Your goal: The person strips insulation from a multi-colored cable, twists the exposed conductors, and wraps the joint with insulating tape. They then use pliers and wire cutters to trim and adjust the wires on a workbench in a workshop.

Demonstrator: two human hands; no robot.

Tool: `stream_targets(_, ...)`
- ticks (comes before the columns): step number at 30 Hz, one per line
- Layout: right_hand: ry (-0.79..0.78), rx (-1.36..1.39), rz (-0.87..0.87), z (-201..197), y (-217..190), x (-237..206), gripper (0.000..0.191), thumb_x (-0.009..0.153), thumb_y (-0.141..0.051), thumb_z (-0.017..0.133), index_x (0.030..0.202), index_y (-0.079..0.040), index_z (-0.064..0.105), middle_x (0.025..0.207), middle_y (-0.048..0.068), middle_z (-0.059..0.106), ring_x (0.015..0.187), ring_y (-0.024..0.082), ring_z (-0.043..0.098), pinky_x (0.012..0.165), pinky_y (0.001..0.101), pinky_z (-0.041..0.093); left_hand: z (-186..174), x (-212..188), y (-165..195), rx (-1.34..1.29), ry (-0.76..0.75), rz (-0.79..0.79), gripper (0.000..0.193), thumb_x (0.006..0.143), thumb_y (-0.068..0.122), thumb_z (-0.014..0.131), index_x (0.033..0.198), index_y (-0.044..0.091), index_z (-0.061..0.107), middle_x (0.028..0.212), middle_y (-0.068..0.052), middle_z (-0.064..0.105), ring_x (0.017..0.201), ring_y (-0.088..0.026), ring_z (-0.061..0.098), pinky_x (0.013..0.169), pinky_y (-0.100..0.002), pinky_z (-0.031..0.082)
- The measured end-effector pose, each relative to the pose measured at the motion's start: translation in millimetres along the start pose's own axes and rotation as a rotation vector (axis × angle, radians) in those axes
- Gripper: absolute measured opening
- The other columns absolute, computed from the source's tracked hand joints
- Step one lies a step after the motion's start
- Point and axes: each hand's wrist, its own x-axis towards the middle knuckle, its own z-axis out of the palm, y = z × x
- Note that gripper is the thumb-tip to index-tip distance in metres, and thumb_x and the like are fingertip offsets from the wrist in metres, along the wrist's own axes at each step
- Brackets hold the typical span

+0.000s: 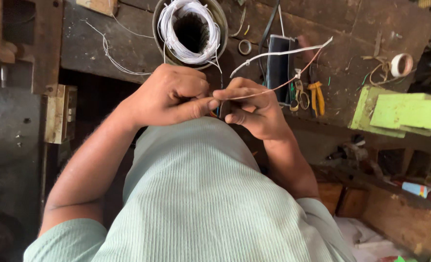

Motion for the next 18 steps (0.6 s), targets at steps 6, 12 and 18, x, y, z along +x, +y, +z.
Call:
stream_targets(6,-0.011,-0.065,-0.044,-12.5,-11.8,-23.5,0.037,0.094,-0.011,0.08,0.129,-0.004,0.071,0.105,0.005,0.063,0.089,0.011,0.062,0.077,0.0208,0.048,3.5,-3.4,8.9,0.098,0.004,-0.001,0.032,0.095,0.024,0.077,0.073,0.006,0.062,0.068,-0.004,0.055,0.06,-0.022,0.058,0.052,-0.038,0.043)
stream_targets(12,0.013,0.0,-0.086,-47.5,-17.1,-29.1,0.042,0.093,-0.012,0.074,0.133,-0.004,0.068,0.107,0.006,0.068,0.089,0.012,0.06,0.071,0.0187,0.045,13.4,-1.6,14.9,0.22,0.051,-0.025,0.027,0.095,0.026,0.077,0.08,0.006,0.067,0.072,-0.005,0.058,0.067,-0.025,0.061,0.056,-0.039,0.045)
stream_targets(18,0.03,-0.128,0.208,-36.5,1.6,1.2,0.037,0.097,-0.018,0.064,0.133,-0.01,0.066,0.1,0.002,0.076,0.067,0.006,0.065,0.061,0.0245,0.054,20.0,-8.4,16.5,0.298,0.133,-0.01,0.03,0.095,0.027,0.077,0.082,0.004,0.064,0.074,-0.008,0.054,0.072,-0.028,0.058,0.062,-0.041,0.046)
